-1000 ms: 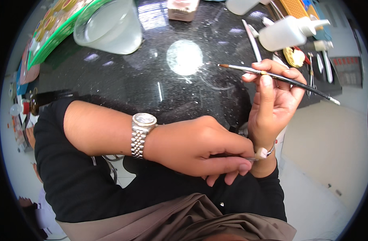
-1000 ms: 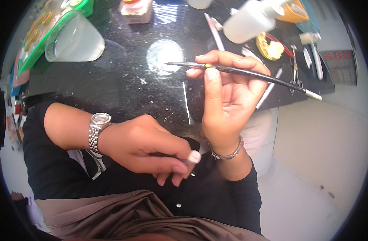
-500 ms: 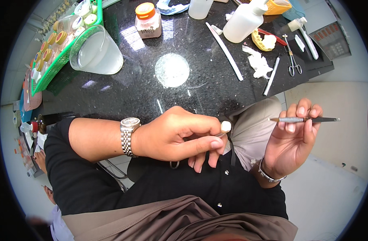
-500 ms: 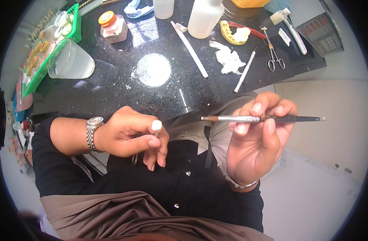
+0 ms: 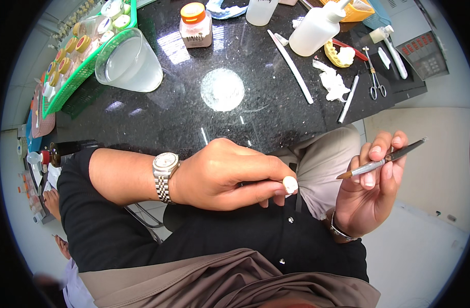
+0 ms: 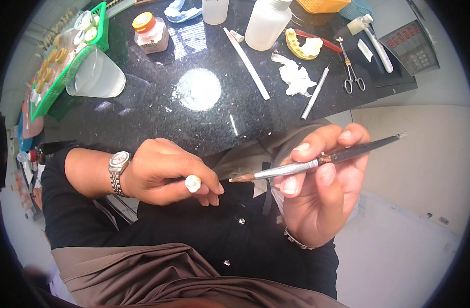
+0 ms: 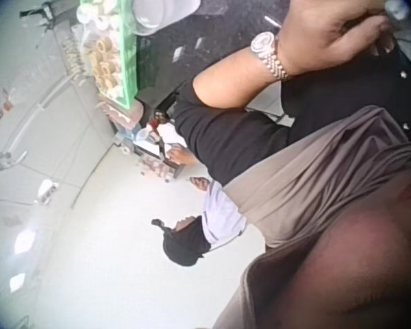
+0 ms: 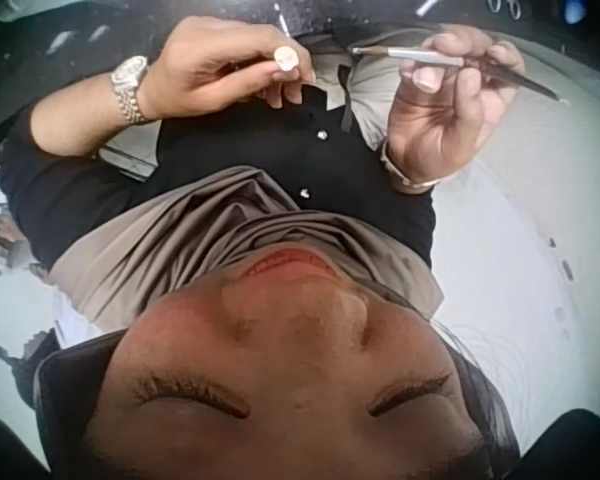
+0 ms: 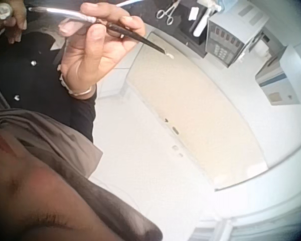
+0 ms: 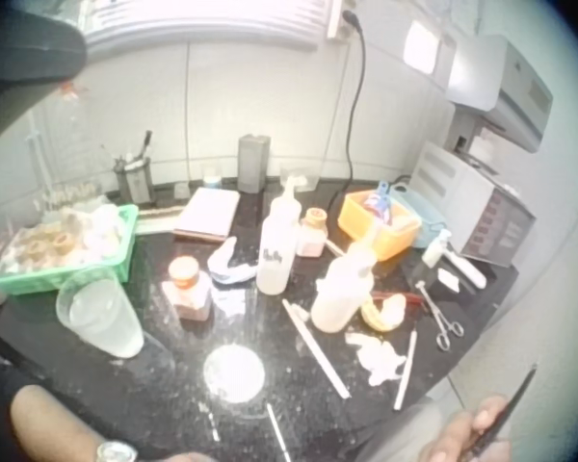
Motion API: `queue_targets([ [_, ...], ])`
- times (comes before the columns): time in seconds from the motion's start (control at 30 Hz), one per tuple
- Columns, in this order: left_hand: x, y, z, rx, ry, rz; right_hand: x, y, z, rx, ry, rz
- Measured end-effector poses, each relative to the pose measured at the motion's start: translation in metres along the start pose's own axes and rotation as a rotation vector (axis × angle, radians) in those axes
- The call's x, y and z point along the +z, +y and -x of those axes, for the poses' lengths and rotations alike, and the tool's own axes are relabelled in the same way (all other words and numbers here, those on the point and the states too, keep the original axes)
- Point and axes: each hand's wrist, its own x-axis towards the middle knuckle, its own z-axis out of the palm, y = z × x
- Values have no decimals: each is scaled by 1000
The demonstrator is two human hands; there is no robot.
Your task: The person holds a small white dental prosthetic in their left hand and uses a fine brush in their right hand to apply a white substance to its surface. They repeatedly dip the brush into a small container of white material on the table and apply it to the prosthetic, rotating the object to cover different areas.
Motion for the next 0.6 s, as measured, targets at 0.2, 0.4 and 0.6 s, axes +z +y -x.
queue_targets([
  [0.2, 1, -4, 0, 48, 26, -118, 2, 8, 4, -204, -180, 281],
  [0.4, 2, -5, 1, 35, 60, -141, -6, 11, 2, -396, -332, 367],
  [0.6, 1, -4, -1, 11, 35, -99, 2, 14, 4, -341, -242, 438],
])
